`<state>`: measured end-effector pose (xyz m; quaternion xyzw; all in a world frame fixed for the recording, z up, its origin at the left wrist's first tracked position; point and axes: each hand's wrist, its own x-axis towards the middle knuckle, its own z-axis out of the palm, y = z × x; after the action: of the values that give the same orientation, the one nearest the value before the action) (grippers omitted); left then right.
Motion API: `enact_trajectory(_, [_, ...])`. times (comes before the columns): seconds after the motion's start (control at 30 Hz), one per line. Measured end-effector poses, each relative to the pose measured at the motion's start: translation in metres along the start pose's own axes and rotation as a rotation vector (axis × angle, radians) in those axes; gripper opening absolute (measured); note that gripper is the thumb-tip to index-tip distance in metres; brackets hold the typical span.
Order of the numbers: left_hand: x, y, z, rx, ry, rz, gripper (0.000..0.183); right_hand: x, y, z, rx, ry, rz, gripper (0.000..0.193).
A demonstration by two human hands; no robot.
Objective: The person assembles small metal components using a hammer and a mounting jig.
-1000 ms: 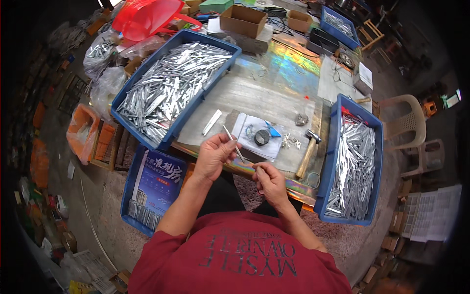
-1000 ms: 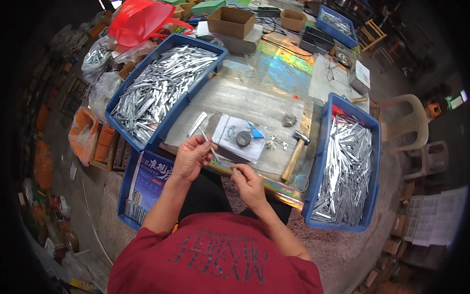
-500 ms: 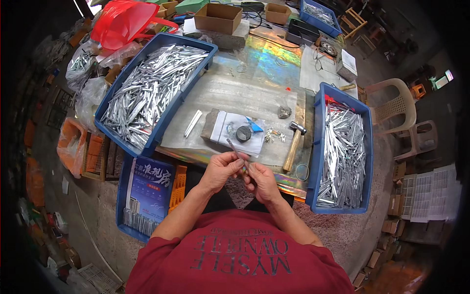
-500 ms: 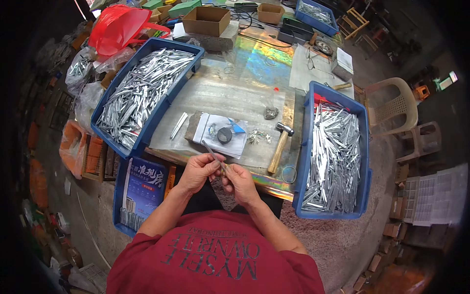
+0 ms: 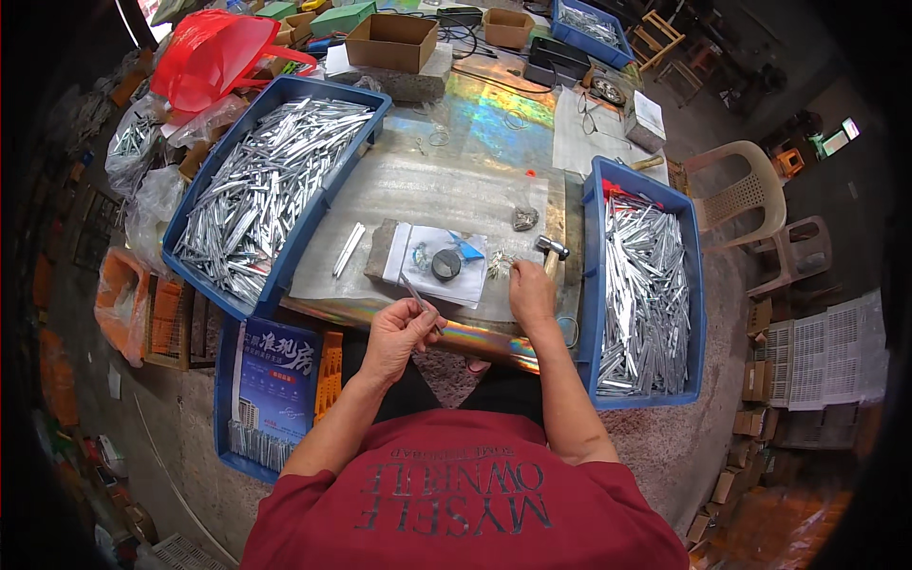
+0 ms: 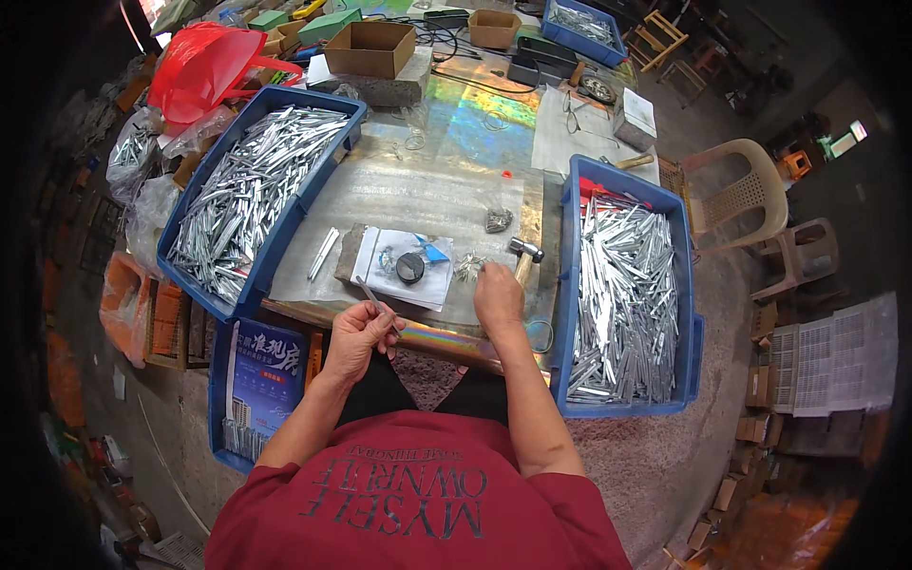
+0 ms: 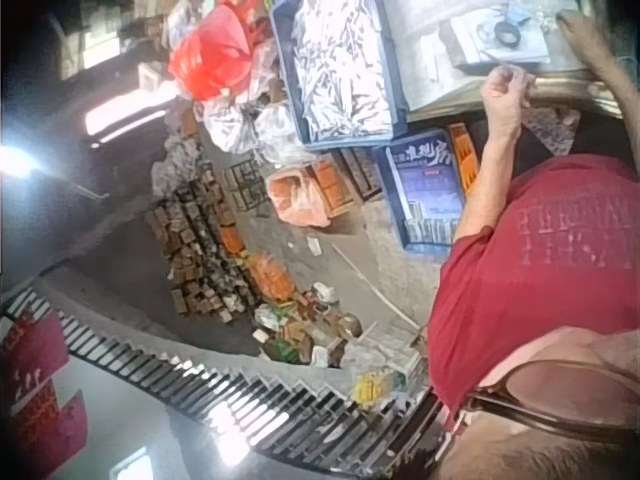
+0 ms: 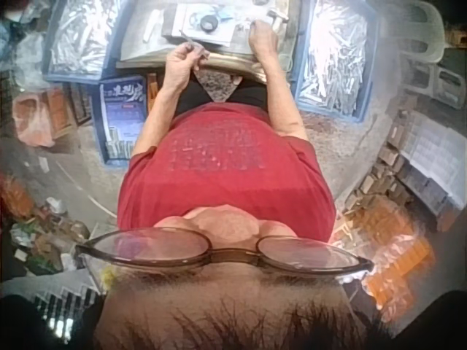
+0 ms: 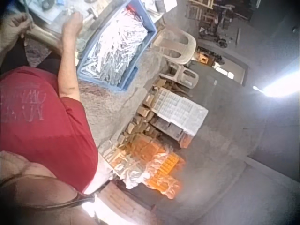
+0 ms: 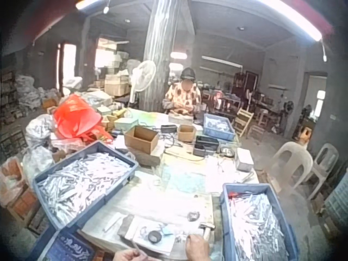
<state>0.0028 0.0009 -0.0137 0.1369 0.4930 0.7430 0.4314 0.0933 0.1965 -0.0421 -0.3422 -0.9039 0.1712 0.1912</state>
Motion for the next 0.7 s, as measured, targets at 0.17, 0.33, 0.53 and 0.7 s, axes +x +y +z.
enact_trajectory(0.17, [-0.001, -0.002, -0.005, -0.010, -0.012, -0.001, 0.010, 0.009, -0.015, 0.004, -0.197, -0.215, 0.157, 0.012])
enact_trajectory(0.33, [-0.002, -0.009, -0.007, -0.023, -0.015, -0.014, 0.009, 0.010, -0.013, 0.010, -0.228, -0.233, 0.095, 0.012])
enact_trajectory(0.53, [-0.003, -0.007, 0.002, -0.004, -0.008, -0.050, 0.009, 0.008, -0.010, 0.014, -0.226, -0.245, 0.005, 0.013])
enact_trajectory(0.7, [-0.005, -0.009, -0.007, -0.012, -0.011, -0.027, 0.012, 0.003, -0.005, 0.006, -0.026, -0.136, 0.113, 0.012])
